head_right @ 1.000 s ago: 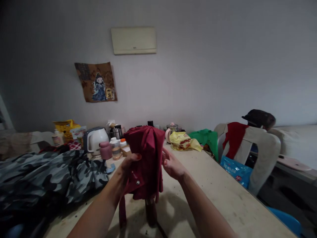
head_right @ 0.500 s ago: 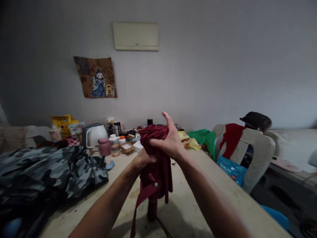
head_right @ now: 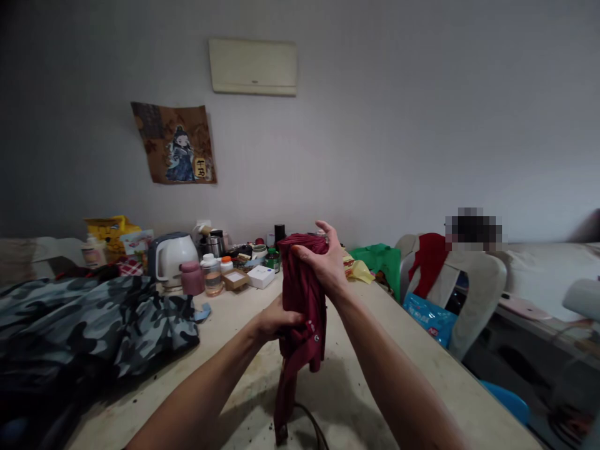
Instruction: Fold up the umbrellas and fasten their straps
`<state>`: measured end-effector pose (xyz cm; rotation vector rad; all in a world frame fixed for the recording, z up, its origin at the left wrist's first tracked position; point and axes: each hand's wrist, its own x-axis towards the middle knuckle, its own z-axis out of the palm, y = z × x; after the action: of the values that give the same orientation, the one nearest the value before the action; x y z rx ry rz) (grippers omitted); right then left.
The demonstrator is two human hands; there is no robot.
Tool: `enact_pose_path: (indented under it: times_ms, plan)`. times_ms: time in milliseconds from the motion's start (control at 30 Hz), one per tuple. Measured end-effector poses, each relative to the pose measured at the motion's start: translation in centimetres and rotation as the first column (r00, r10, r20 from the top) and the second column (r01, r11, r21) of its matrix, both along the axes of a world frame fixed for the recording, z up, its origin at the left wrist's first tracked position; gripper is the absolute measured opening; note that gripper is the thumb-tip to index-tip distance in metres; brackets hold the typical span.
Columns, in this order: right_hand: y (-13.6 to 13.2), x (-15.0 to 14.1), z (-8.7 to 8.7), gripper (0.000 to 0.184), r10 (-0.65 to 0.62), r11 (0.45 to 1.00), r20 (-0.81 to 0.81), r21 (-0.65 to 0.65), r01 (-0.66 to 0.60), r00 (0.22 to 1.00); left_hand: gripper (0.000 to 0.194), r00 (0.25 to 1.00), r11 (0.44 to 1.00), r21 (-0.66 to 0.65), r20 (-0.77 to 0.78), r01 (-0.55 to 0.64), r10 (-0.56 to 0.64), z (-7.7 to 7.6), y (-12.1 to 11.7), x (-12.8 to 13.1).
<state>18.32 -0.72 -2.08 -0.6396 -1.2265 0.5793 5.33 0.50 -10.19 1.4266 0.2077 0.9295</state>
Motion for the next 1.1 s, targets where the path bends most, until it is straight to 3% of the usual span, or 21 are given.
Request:
enact_pose_path:
  times_ms: [100,200,267,333,400,467,567,767,833,933,967,1033,1100]
  plan:
    - [0.4,-0.5,-1.2,0.099,-0.084,0.996,-0.013,0.017,0.084,0.996,0.048,0.966,0.980,0.115,-0.183,-0.163,0.182,0.8,-0.4,-0.1]
    - [0.6,-1.2,-2.4,0.102,-0.065,0.997,-0.084,0.040,0.069,0.994,0.030,0.884,0.930,0.214,-0.305,-0.299,0.354,0.9,-0.3,-0.7]
    - [0.7,-1.5,-3.0,0.093,-0.013,0.998,-0.143,0.053,0.021,0.990,0.035,0.924,0.966,0.164,-0.297,-0.198,0.240,0.4,0.0,-1.3]
    - [0.8,-1.6,-3.2,0.078,0.039,0.998,-0.193,0.046,-0.030,0.980,0.048,0.974,0.999,0.039,-0.227,0.019,-0.010,-0.5,0.3,-1.8]
    - [0.8,-1.7,-3.0,0.065,0.067,0.998,-0.196,0.013,-0.066,0.978,0.060,0.977,0.983,-0.070,-0.119,0.171,-0.178,-1.4,0.6,-2.2]
    - [0.8,-1.7,-2.8,0.057,0.067,0.997,-0.165,-0.012,-0.070,0.984,0.064,0.972,0.968,-0.117,-0.047,0.222,-0.229,-2.0,0.8,-2.4]
    - [0.9,-1.8,-2.5,0.058,0.034,0.999,-0.127,0.027,-0.031,0.991,0.064,0.969,0.967,-0.108,-0.060,0.233,-0.240,-2.1,1.0,-2.7]
    - [0.8,-2.0,-2.3,0.075,-0.100,0.990,-0.135,0.083,0.112,0.986,0.063,0.976,0.998,0.010,-0.207,-0.069,0.070,0.2,-0.2,-2.8]
    - [0.7,-2.0,-2.3,0.075,-0.109,0.988,-0.122,0.095,0.121,0.987,0.065,0.968,0.996,0.037,-0.238,-0.076,0.083,0.7,-0.7,-2.7]
    - [0.8,-1.8,-2.5,0.070,-0.138,0.986,-0.133,0.080,0.149,0.981,0.064,0.933,0.984,0.173,-0.359,0.028,0.036,0.5,-0.8,-3.5]
    - [1.0,-1.8,-2.6,0.069,-0.153,0.984,-0.148,0.067,0.164,0.977,0.068,0.903,0.966,0.254,-0.425,0.052,0.063,0.1,-0.7,-4.0]
    - [1.4,-1.6,-2.8,0.066,-0.191,0.980,-0.177,0.024,0.198,0.965,0.079,0.825,0.903,0.429,-0.516,0.016,0.231,-0.7,-0.6,-5.0]
    - [2.0,-1.3,-2.9,0.061,-0.229,0.973,-0.210,-0.023,0.229,0.950,0.088,0.736,0.793,0.588,-0.466,-0.157,0.491,-1.6,-1.2,-5.8]
